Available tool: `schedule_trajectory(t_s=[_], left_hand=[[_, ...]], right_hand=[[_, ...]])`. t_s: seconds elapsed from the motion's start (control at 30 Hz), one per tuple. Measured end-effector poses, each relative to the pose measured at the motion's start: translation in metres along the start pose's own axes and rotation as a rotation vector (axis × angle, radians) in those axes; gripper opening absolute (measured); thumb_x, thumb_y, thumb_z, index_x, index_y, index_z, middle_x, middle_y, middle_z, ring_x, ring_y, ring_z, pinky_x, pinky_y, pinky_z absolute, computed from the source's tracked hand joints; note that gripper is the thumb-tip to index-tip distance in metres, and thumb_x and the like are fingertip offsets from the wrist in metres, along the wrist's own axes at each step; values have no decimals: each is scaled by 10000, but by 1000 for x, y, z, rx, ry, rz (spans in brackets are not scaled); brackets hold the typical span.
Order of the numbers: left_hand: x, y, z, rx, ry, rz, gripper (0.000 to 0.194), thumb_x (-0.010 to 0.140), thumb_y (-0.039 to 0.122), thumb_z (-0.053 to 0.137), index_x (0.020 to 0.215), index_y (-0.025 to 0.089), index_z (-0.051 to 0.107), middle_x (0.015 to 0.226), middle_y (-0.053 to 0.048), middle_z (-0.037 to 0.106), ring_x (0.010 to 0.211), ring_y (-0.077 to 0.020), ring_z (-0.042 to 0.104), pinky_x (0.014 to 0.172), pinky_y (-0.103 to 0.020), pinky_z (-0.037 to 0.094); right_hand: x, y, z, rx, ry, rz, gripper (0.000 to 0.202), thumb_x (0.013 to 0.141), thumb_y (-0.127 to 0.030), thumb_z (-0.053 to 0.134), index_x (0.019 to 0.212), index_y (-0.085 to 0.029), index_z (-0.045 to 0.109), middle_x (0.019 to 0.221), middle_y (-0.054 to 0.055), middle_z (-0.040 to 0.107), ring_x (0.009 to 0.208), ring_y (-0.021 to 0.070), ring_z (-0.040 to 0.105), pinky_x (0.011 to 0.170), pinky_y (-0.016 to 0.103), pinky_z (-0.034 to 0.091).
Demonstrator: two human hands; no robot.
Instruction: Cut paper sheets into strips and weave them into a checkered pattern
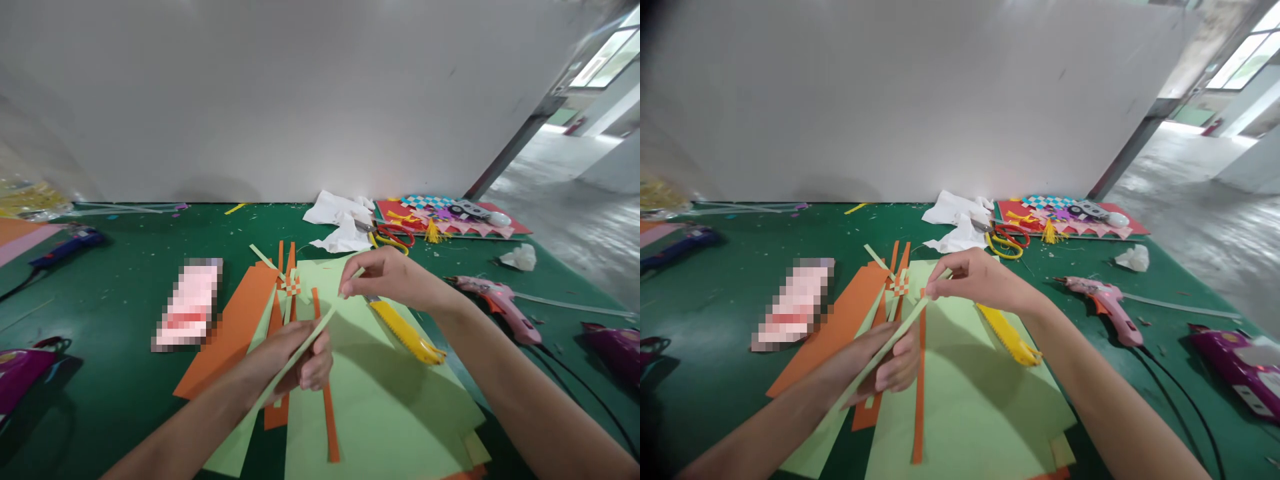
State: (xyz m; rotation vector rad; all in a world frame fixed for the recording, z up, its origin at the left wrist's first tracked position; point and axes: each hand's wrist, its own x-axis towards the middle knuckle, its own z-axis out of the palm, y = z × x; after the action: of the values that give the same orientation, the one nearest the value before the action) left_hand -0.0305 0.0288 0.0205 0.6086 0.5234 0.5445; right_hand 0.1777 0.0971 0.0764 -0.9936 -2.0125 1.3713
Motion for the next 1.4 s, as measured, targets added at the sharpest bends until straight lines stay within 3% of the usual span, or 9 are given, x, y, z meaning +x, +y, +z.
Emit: schedule_trajectory(t_s=[0.13,0.33,0.47,0.6,0.77,0.9,1.0,1.23,1.4], left_hand=[[-1,-4,0,157,30,-32,381,955,394,425,700,144,556,482,-1,539,415,-94,487,475,-212,397],[4,0,1,479,348,277,274,940,396,484,922,155,612,853,-49,673,809,-176,665,786,-306,510],[1,9,-1,621,450,358,221,914,374,535,951,169,608,914,-37,662,856,-178,671,845,-314,502],[-8,16,0,544,148,28,257,920,395,524,962,160,619,858,-66,702,707,-164,687,685,-282,535],[-14,17,1,596,-336,-302,309,860,434,605,944,161,722,1015,-111,726,955,-234,686,890,-331,510],[-16,20,-2,741,-572,-521,537,753,580,652,1133,204,700,1101,-59,711,1077,-285,641,927,-318,502],[-18,24,-3,767,-610,-559,590,733,598,656,1162,195,690,1035,-51,731,1030,-297,663,875,-314,531],[-19,24,0,543,-305,-331,320,806,451,651,939,169,722,864,-71,740,708,-200,712,713,-307,563],[-8,15,-3,1073,216,176,281,902,397,529,783,172,648,671,-14,657,574,-126,598,572,-237,485]], right_hand=[[2,4,-1,101,-12,61,161,777,-335,678,787,-174,677,681,8,699,627,99,613,576,195,451],[6,16,5,-98,-446,211,163,783,-330,637,788,-169,665,628,-7,657,616,115,622,575,203,461],[10,25,16,-240,-428,237,131,773,-271,605,695,-167,615,610,-17,621,577,112,601,514,198,417],[11,25,15,-68,-371,215,153,796,-288,601,701,-168,586,575,-30,589,562,101,575,544,207,423],[12,20,6,261,-171,206,288,783,-381,653,651,-177,499,572,-28,584,575,100,588,563,213,421],[17,28,13,48,-82,225,345,812,-440,601,619,-187,470,542,-18,584,512,88,539,505,206,384],[21,42,28,-301,-47,243,379,836,-500,539,621,-189,501,536,-23,579,476,84,478,473,213,346],[25,51,51,-611,127,267,322,865,-453,544,703,-186,621,685,48,650,585,145,549,515,259,310],[21,38,51,-742,194,249,297,904,-436,504,932,-181,655,771,99,685,713,237,618,575,295,349]])
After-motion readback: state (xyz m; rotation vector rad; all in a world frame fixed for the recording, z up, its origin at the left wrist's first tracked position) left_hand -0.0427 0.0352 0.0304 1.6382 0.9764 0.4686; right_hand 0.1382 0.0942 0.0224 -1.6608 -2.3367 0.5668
